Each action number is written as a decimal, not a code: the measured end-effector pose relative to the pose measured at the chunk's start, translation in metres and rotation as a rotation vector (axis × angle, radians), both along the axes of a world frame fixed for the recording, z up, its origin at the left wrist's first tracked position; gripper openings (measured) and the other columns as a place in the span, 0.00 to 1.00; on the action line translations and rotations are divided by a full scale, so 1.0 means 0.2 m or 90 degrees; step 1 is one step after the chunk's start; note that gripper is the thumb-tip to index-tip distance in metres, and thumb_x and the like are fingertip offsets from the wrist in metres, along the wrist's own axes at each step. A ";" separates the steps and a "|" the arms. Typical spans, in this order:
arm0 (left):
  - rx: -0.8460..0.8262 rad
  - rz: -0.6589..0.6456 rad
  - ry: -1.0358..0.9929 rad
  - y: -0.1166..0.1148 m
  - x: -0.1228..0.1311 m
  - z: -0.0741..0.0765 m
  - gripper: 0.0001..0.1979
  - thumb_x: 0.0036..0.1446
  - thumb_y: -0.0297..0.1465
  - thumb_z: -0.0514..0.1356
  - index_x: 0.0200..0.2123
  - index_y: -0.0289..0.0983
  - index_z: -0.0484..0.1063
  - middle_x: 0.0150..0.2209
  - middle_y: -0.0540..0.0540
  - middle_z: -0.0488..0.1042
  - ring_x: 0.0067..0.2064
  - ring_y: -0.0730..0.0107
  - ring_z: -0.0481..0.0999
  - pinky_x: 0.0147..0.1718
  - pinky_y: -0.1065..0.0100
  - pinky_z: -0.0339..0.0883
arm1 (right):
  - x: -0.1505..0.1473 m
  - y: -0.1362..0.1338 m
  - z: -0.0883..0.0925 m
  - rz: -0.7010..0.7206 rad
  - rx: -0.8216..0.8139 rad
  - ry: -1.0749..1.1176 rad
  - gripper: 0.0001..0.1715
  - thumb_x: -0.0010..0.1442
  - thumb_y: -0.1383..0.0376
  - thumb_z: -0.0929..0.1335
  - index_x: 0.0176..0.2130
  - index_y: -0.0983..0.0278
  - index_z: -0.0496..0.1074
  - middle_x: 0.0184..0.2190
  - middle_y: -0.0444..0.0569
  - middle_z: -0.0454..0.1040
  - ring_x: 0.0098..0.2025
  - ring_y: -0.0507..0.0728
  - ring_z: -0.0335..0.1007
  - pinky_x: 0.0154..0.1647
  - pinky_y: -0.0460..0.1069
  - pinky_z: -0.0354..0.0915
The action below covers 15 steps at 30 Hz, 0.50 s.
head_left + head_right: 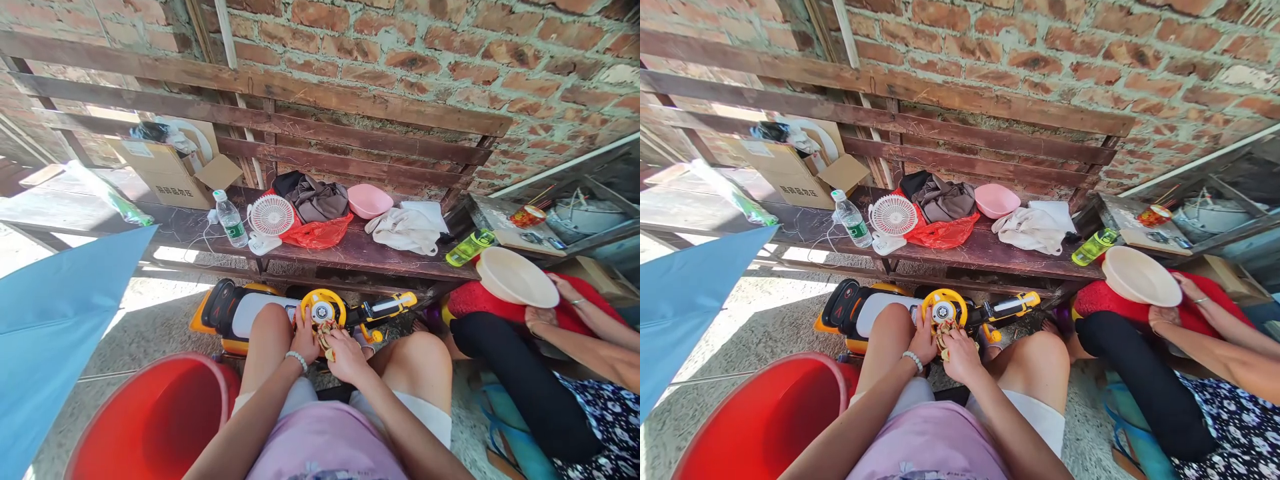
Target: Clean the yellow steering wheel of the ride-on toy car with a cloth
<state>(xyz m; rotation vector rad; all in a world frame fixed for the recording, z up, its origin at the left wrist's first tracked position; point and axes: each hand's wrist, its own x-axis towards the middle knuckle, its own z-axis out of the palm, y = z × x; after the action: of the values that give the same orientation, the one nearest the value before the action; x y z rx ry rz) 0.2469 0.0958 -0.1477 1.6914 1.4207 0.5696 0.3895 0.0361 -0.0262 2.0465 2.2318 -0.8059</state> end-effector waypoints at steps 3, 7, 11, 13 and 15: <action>0.003 -0.002 0.009 -0.01 0.00 0.03 0.48 0.56 0.31 0.60 0.76 0.29 0.41 0.76 0.33 0.20 0.77 0.49 0.33 0.72 0.55 0.49 | 0.05 -0.08 -0.04 -0.027 -0.004 0.059 0.28 0.54 0.71 0.66 0.53 0.58 0.77 0.53 0.50 0.76 0.55 0.61 0.68 0.56 0.52 0.65; 0.024 -0.006 0.023 -0.02 0.01 0.05 0.44 0.60 0.30 0.56 0.75 0.28 0.41 0.77 0.32 0.21 0.77 0.47 0.33 0.73 0.51 0.45 | 0.11 -0.01 0.00 -0.070 0.052 0.042 0.35 0.56 0.70 0.65 0.62 0.58 0.72 0.58 0.50 0.73 0.56 0.61 0.67 0.57 0.51 0.64; 0.023 0.000 0.026 -0.02 0.02 0.03 0.45 0.58 0.30 0.56 0.75 0.28 0.42 0.77 0.31 0.22 0.77 0.45 0.34 0.72 0.49 0.47 | 0.08 0.26 0.11 -0.009 0.141 -0.029 0.36 0.61 0.68 0.65 0.67 0.57 0.66 0.65 0.53 0.67 0.63 0.65 0.59 0.61 0.57 0.61; 0.021 0.000 0.027 -0.02 0.02 0.02 0.44 0.57 0.30 0.57 0.74 0.28 0.45 0.77 0.30 0.23 0.77 0.44 0.33 0.72 0.48 0.47 | 0.04 0.41 0.13 0.074 0.153 -0.026 0.33 0.63 0.68 0.64 0.66 0.56 0.67 0.65 0.53 0.66 0.65 0.65 0.55 0.63 0.59 0.59; 0.011 -0.001 0.037 -0.01 0.01 0.01 0.42 0.56 0.31 0.58 0.72 0.25 0.50 0.77 0.28 0.25 0.77 0.42 0.34 0.72 0.46 0.46 | -0.02 0.53 0.10 0.165 0.128 -0.009 0.31 0.64 0.68 0.64 0.64 0.53 0.70 0.65 0.51 0.66 0.67 0.65 0.53 0.65 0.62 0.56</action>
<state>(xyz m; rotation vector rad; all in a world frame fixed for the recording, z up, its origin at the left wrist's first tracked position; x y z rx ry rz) 0.2497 0.0929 -0.1453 1.7360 1.4590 0.5361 0.3860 0.1424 -0.0067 1.7676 2.5911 -0.5660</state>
